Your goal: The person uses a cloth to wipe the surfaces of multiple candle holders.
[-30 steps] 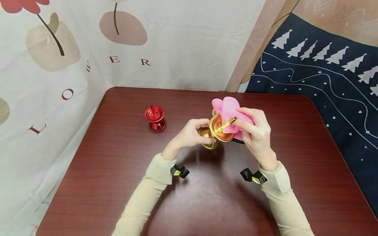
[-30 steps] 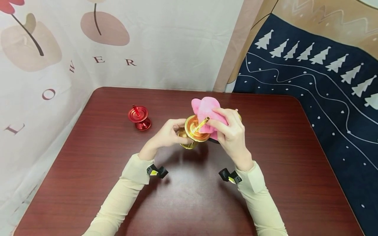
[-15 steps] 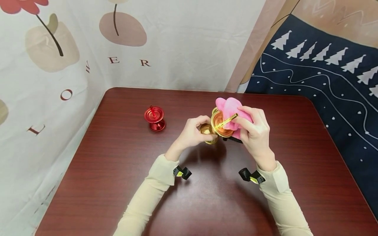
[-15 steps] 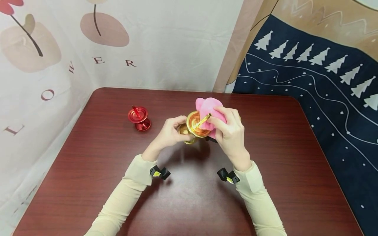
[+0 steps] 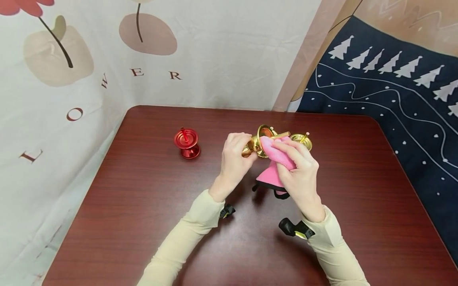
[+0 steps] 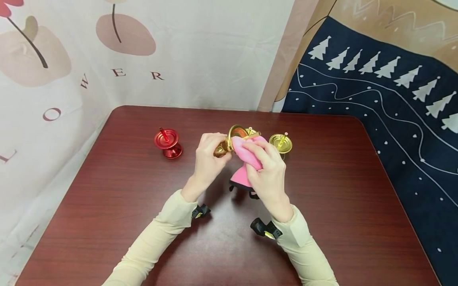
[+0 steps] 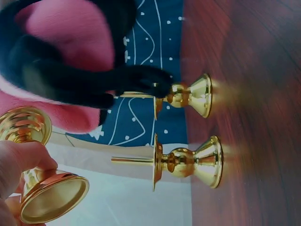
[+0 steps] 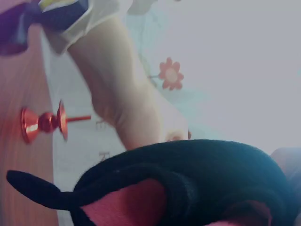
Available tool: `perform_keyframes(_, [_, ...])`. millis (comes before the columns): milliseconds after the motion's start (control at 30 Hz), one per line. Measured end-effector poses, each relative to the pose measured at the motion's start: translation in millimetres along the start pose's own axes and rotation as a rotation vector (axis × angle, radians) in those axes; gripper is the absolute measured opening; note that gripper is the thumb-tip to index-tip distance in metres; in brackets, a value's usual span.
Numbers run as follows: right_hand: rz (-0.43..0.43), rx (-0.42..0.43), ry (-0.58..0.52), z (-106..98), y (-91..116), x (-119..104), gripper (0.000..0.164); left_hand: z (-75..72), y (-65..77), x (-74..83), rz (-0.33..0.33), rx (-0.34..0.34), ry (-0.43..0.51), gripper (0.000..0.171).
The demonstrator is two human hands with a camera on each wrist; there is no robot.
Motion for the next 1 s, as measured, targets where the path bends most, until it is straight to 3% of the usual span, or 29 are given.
perform_keyframes(133, [-0.012, 0.011, -0.033, 1.0, 1.0, -2.9, 0.026, -1.8, -0.5, -1.7, -0.013, 0.031, 0.023, 0.025])
perform_keyframes(300, [-0.074, 0.011, 0.005, -1.4, 0.4, 0.1, 0.021, -3.6, 3.0, -7.1, -0.115, 0.077, 0.145, 0.027])
perform_keyframes(433, [-0.012, 0.024, 0.032, -7.3, -6.4, 9.8, 0.023, -5.0, 5.7, -8.0, -0.203, 0.076, 0.247, 0.029])
perform_keyframes(567, [0.116, 0.018, 0.065, -12.5, -12.4, 22.9, 0.03, -3.3, 7.7, -7.6, -0.314, 0.052, 0.418, 0.029])
perform_keyframes(667, [0.249, -0.042, 0.069, -11.2, -12.4, 32.6, 0.034, -2.1, 7.7, -7.0, -0.388, 0.063, 0.527, 0.029])
perform_keyframes(733, [0.354, -0.107, 0.013, -7.1, -9.7, 37.4, 0.035, -1.8, 6.7, -6.4, -0.425, 0.073, 0.57, 0.028])
perform_keyframes(867, [0.572, -0.213, -0.21, 3.9, -1.2, 41.5, 0.036, -0.9, 3.7, -5.5, -0.48, 0.067, 0.572, 0.028])
perform_keyframes(1000, [0.732, -0.215, -0.368, 11.0, 4.4, 40.3, 0.037, -0.9, 1.1, -4.1, -0.499, 0.002, 0.515, 0.027])
Point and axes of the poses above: each hand's wrist, its own y-axis away from the middle knuckle, its own z-axis out of the palm, x = y × z, the point moved 3 cm from there along -y, towards the middle knuckle, and after that the axes turned 15 degrees about z, right-handed, at the moved point
